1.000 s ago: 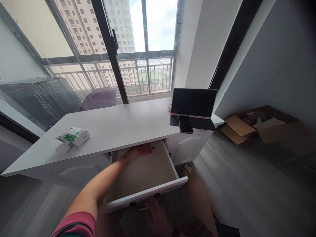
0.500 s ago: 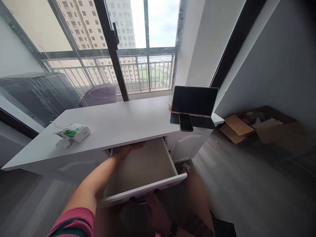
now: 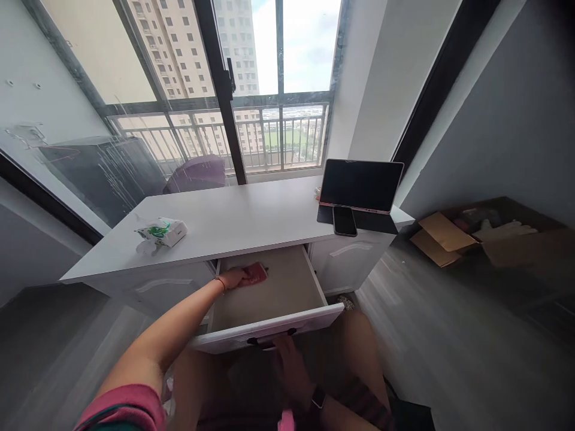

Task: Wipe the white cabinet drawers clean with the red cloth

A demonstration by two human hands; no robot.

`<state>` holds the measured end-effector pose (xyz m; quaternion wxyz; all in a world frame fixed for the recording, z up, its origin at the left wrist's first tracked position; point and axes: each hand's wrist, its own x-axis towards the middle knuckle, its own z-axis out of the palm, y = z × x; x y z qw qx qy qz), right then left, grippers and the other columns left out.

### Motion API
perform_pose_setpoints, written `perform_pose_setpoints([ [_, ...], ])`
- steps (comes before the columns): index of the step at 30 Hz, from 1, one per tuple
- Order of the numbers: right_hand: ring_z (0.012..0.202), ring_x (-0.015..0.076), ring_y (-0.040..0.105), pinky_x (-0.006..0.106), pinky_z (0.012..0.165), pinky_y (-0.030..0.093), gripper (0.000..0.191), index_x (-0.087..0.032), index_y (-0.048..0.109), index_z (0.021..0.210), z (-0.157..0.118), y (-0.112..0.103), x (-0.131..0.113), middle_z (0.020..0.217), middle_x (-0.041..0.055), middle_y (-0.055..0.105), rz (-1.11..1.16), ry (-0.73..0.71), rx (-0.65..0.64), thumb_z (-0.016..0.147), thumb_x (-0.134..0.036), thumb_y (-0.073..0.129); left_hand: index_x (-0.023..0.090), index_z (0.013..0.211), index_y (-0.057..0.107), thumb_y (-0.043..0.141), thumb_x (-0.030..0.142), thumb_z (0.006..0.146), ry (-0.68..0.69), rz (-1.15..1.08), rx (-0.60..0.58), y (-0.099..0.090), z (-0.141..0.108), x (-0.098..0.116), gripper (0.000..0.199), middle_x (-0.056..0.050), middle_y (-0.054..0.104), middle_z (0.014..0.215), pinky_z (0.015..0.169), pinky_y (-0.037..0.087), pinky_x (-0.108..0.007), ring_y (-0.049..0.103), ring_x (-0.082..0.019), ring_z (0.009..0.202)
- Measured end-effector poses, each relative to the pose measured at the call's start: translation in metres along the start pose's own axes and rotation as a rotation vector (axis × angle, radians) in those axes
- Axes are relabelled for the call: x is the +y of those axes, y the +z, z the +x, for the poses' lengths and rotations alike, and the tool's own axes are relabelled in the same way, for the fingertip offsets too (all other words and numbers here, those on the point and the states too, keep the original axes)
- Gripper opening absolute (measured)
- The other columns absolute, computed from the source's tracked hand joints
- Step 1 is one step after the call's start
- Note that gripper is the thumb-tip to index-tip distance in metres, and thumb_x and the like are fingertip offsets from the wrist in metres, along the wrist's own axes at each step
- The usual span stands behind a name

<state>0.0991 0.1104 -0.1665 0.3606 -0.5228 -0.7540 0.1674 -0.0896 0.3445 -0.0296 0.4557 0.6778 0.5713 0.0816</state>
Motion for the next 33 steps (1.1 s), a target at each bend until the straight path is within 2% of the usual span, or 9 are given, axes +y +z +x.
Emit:
perform_pose_setpoints([
  [4,0.105,0.0222,0.062,0.036,0.082,0.057,0.038,-0.02,0.058,0.117,0.001,0.001,0.001,0.113,0.0121,0.062,0.032,-0.021,0.05,0.085,-0.007,0.042,0.016,0.084,0.075,0.06,0.045,0.072,-0.025,0.192,-0.17,0.008,-0.03,-0.008,0.035,-0.006,0.069,0.065,0.054,0.037,-0.028,0.055,-0.019,0.056],
  [7,0.104,0.022,0.062,0.037,0.083,0.057,0.039,-0.02,0.057,0.118,0.002,-0.001,0.001,0.113,0.0119,0.061,0.044,-0.03,0.056,0.085,-0.007,0.041,0.024,0.088,0.077,0.066,0.029,0.064,0.039,0.305,-0.283,0.014,-0.05,-0.01,0.027,-0.002,0.073,0.075,0.057,0.037,-0.026,0.056,-0.018,0.062],
  [11,0.108,0.0234,0.061,0.037,0.083,0.057,0.04,-0.02,0.056,0.119,0.002,-0.004,-0.002,0.116,0.0123,0.061,0.028,-0.016,0.026,0.084,-0.008,0.042,0.029,0.093,0.076,0.063,0.012,0.056,0.113,0.384,-0.429,0.02,-0.068,-0.009,0.043,0.001,0.075,0.085,0.063,0.04,-0.025,0.059,-0.019,0.074],
  [18,0.107,0.0245,0.061,0.042,0.087,0.055,0.045,-0.018,0.054,0.124,0.007,-0.022,-0.014,0.118,0.0133,0.058,0.084,0.017,-0.045,0.082,-0.005,0.042,0.028,0.111,0.07,0.054,0.006,0.055,0.173,0.419,-0.582,0.016,-0.081,-0.003,0.061,0.003,0.075,0.095,0.074,0.044,-0.026,0.061,-0.02,0.086],
  [20,0.113,0.023,0.058,0.041,0.091,0.054,0.05,-0.022,0.048,0.13,0.006,-0.036,-0.019,0.124,0.0112,0.055,0.144,0.014,-0.084,0.083,-0.007,0.045,0.027,0.122,0.063,0.054,0.008,0.055,0.162,0.409,-0.531,0.007,-0.087,-0.001,0.069,0.003,0.073,0.101,0.076,0.044,-0.027,0.061,-0.021,0.09],
  [24,0.121,0.0201,0.052,0.036,0.098,0.049,0.051,-0.026,0.045,0.133,-0.001,-0.07,-0.024,0.134,0.0079,0.049,0.252,-0.032,-0.105,0.085,-0.012,0.05,0.018,0.121,0.062,0.055,0.015,0.058,0.122,0.131,-0.26,-0.018,-0.112,0.005,0.063,-0.003,0.069,0.106,0.073,0.045,-0.026,0.06,-0.023,0.093],
  [28,0.107,0.0183,0.06,0.034,0.093,0.051,0.029,-0.025,0.056,0.118,-0.005,-0.111,-0.022,0.115,0.0061,0.061,0.224,-0.043,0.032,0.091,-0.018,0.048,0.015,0.112,0.063,0.054,0.024,0.069,0.158,-0.266,0.021,-0.038,-0.161,0.011,0.045,-0.004,0.068,0.099,0.066,0.046,-0.024,0.06,-0.018,0.082],
  [31,0.101,0.0198,0.061,0.037,0.09,0.051,0.022,-0.024,0.059,0.111,0.003,-0.147,-0.018,0.106,0.0069,0.064,0.067,-0.06,0.207,0.092,-0.024,0.048,0.018,0.118,0.057,0.055,0.022,0.068,0.161,-0.593,0.301,-0.031,-0.205,0.013,0.05,-0.004,0.068,0.101,0.06,0.048,-0.023,0.06,-0.015,0.074],
  [33,0.107,0.0221,0.058,0.042,0.095,0.048,0.023,-0.024,0.059,0.113,0.013,-0.169,-0.014,0.111,0.0082,0.063,-0.072,-0.073,0.28,0.092,-0.028,0.049,0.022,0.127,0.05,0.058,0.018,0.065,0.132,-0.818,0.462,-0.012,-0.232,0.011,0.062,-0.004,0.068,0.103,0.053,0.048,-0.022,0.061,-0.013,0.067],
])
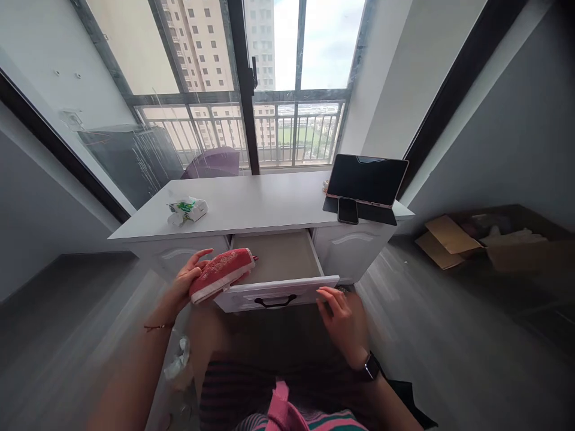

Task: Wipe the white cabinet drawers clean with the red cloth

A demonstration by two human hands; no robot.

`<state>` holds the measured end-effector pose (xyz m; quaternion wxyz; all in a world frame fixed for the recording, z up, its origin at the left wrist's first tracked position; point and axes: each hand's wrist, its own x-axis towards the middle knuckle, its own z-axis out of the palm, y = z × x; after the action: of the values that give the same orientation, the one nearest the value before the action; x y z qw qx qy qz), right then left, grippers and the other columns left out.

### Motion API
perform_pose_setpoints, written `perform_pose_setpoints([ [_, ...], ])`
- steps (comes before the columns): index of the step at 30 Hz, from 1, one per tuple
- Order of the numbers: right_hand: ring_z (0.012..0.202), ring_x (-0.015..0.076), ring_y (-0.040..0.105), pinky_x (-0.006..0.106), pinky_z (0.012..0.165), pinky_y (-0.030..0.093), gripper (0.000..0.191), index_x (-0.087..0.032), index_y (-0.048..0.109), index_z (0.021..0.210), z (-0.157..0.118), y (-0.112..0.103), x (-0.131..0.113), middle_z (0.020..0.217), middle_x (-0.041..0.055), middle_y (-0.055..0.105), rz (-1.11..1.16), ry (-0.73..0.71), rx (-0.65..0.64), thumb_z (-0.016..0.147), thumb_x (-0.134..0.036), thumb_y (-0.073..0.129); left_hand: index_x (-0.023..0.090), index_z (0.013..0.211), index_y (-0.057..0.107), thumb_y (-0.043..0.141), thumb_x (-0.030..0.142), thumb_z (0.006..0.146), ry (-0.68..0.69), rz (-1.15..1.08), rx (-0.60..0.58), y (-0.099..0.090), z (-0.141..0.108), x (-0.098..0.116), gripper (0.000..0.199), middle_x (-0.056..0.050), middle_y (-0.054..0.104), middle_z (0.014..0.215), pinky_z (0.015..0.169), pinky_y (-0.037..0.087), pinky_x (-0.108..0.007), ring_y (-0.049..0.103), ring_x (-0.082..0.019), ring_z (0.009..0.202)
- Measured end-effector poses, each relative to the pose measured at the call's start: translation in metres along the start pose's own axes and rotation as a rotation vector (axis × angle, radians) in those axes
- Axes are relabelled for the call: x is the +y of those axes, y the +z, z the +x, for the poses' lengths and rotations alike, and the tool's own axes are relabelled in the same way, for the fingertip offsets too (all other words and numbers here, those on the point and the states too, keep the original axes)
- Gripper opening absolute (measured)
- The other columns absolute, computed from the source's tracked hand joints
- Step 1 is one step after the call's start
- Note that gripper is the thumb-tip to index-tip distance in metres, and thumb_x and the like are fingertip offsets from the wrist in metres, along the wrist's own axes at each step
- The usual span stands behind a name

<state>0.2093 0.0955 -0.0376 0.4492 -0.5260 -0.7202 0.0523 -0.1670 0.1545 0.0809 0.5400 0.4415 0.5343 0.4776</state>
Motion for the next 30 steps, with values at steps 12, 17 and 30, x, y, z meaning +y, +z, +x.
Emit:
perform_pose_setpoints([
  [12,0.101,0.0202,0.061,0.035,0.086,0.052,0.04,-0.025,0.061,0.118,0.031,-0.01,0.064,0.114,0.0066,0.064,-0.126,0.044,-0.125,0.094,-0.049,0.04,0.028,0.117,0.052,0.082,0.036,0.054,0.041,-0.28,0.612,0.035,-0.133,-0.092,0.07,-0.005,0.062,0.111,0.074,0.056,-0.033,0.064,-0.019,0.084],
  [17,0.089,0.0183,0.065,0.029,0.072,0.054,0.036,-0.029,0.064,0.112,0.033,-0.013,0.057,0.11,0.0043,0.065,-0.045,0.085,-0.105,0.092,-0.049,0.041,0.023,0.113,0.051,0.075,0.039,0.064,0.391,0.396,1.06,0.05,-0.113,-0.103,0.056,-0.006,0.054,0.113,0.097,0.044,-0.044,0.056,-0.025,0.104],
  [30,0.086,0.019,0.065,0.029,0.067,0.054,0.033,-0.031,0.064,0.11,0.035,-0.015,0.054,0.107,0.003,0.065,-0.012,0.102,-0.105,0.091,-0.048,0.043,0.018,0.108,0.049,0.062,0.033,0.077,0.485,0.6,0.736,0.107,-0.046,-0.177,0.037,-0.01,0.049,0.106,0.098,0.041,-0.049,0.05,-0.029,0.109],
])
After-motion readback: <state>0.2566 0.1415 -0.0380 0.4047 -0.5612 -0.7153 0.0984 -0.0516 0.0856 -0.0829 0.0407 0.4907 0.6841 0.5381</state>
